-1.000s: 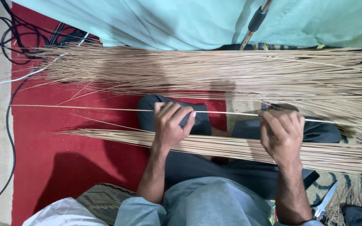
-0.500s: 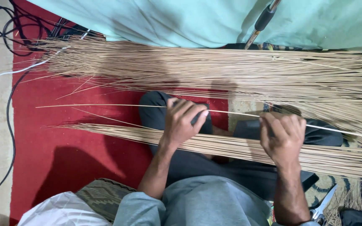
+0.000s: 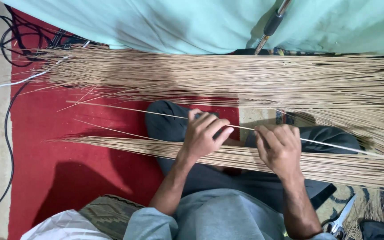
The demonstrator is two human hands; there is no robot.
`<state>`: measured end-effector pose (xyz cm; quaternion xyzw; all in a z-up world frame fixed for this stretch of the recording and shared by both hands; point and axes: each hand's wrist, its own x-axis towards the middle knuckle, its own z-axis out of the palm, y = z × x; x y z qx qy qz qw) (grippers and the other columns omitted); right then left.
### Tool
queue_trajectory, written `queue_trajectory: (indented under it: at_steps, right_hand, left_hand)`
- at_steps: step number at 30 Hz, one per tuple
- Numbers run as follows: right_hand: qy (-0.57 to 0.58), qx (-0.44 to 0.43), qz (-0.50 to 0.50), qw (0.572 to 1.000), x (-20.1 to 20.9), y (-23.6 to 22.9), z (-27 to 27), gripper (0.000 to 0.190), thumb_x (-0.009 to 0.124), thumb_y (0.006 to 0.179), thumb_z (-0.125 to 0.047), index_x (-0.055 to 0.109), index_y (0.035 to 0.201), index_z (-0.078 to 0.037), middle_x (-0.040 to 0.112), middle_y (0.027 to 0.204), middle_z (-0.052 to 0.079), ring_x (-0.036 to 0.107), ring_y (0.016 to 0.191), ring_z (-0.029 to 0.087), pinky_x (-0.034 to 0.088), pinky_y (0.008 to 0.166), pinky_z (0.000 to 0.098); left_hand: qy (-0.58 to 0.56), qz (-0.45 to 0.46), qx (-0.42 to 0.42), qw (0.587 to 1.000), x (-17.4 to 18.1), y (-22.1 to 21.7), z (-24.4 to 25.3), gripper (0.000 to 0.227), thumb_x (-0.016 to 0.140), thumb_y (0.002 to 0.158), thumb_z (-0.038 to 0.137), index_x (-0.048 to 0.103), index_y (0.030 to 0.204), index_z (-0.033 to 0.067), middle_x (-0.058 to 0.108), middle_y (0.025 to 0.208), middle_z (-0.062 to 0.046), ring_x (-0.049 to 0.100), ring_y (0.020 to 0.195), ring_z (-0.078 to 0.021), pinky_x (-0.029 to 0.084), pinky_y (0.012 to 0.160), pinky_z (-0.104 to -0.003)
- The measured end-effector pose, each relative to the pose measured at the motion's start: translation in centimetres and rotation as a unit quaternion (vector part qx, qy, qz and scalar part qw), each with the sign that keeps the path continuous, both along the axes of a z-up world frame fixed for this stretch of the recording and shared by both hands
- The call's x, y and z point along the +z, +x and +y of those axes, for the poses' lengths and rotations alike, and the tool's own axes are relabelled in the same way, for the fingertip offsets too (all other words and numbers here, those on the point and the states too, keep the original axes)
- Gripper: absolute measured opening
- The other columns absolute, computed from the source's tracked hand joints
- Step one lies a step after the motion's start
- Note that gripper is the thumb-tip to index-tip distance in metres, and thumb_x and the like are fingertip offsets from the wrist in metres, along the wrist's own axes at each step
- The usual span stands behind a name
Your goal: A person is sitting on the floor, manually stripping the outer layer from palm leaf ribs and organizing them into a bundle.
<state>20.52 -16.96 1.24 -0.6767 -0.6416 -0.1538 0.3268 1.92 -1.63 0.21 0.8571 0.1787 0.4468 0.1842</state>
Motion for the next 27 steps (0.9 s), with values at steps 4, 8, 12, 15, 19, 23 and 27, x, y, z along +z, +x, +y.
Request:
queue_trajectory:
  at_steps: [4, 8, 12, 15, 19, 23, 27]
  right_hand:
    - [-0.015, -0.017, -0.004, 1.0, -2.4, 3.9, -2.9, 0.009, 0.08, 0.089, -0.007, 0.08, 0.098, -0.01, 0.063, 0.079, 0.006, 0.061, 0.072, 0.028, 0.046, 0.075, 0.0384]
    - [-0.021, -0.017, 0.013, 1.0, -1.7, 4.0, -2.9, 0.011, 0.081, 0.092, -0.007, 0.082, 0.102, -0.012, 0.064, 0.081, 0.005, 0.062, 0.074, 0.028, 0.047, 0.076, 0.0373]
    - [-0.027, 0.02, 0.026, 0.999, 1.1, 0.9, -1.0, 0.011, 0.081, 0.089, -0.01, 0.081, 0.099, -0.012, 0.068, 0.083, 0.006, 0.064, 0.076, 0.027, 0.047, 0.075, 0.0361]
    - [-0.033, 0.018, 0.022, 0.999, 1.4, -0.6, -0.4, 0.011, 0.079, 0.088, -0.006, 0.081, 0.097, -0.012, 0.065, 0.079, 0.007, 0.062, 0.072, 0.028, 0.049, 0.071, 0.0369]
    - [-0.047, 0.023, 0.025, 0.998, -0.1, 0.3, -1.5, 0.009, 0.08, 0.089, -0.009, 0.081, 0.097, -0.013, 0.066, 0.08, 0.006, 0.064, 0.072, 0.027, 0.049, 0.071, 0.036]
    - [-0.104, 0.026, 0.056, 0.993, -2.4, 3.2, -3.5, 0.007, 0.079, 0.091, -0.011, 0.082, 0.098, -0.013, 0.069, 0.079, 0.007, 0.066, 0.075, 0.028, 0.051, 0.072, 0.0371]
    - [-0.227, 0.033, 0.077, 0.97, -1.5, 5.5, -5.2, 0.011, 0.08, 0.09, -0.009, 0.08, 0.1, -0.006, 0.079, 0.097, 0.009, 0.063, 0.067, 0.014, 0.053, 0.065, 0.0289]
  left_hand:
    - [-0.003, 0.026, 0.021, 0.999, -1.1, -3.5, 2.3, 0.012, 0.069, 0.096, 0.03, 0.071, 0.091, 0.0197, 0.06, 0.073, 0.002, 0.063, 0.071, -0.0208, 0.042, 0.091, -0.043]
    - [-0.009, 0.033, 0.046, 0.998, -1.6, -4.6, 2.7, 0.017, 0.069, 0.096, 0.034, 0.068, 0.087, 0.0192, 0.057, 0.071, 0.003, 0.062, 0.07, -0.0192, 0.042, 0.091, -0.043]
    - [-0.023, 0.034, 0.037, 0.999, -1.3, -3.1, 0.8, 0.015, 0.07, 0.094, 0.033, 0.067, 0.085, 0.0206, 0.056, 0.069, 0.004, 0.061, 0.067, -0.0186, 0.042, 0.088, -0.042]
    - [-0.03, 0.03, 0.032, 0.999, -2.0, -2.2, -0.1, 0.015, 0.071, 0.094, 0.031, 0.068, 0.087, 0.0183, 0.056, 0.071, 0.002, 0.062, 0.067, -0.0199, 0.042, 0.087, -0.043]
    - [-0.051, 0.051, 0.006, 0.997, -2.0, -3.9, 0.6, 0.008, 0.068, 0.096, 0.026, 0.071, 0.095, 0.0189, 0.06, 0.074, 0.001, 0.065, 0.072, -0.0209, 0.042, 0.091, -0.044]
    - [-0.079, 0.113, -0.017, 0.99, -2.9, -7.0, 2.6, 0.009, 0.066, 0.098, 0.027, 0.071, 0.094, 0.0209, 0.06, 0.073, 0.001, 0.065, 0.074, -0.0224, 0.042, 0.091, -0.045]
    - [-0.169, 0.219, -0.023, 0.961, -1.1, -10.0, 3.9, 0.005, 0.079, 0.086, 0.017, 0.079, 0.09, 0.0145, 0.073, 0.085, 0.004, 0.064, 0.079, -0.0141, 0.041, 0.088, -0.039]
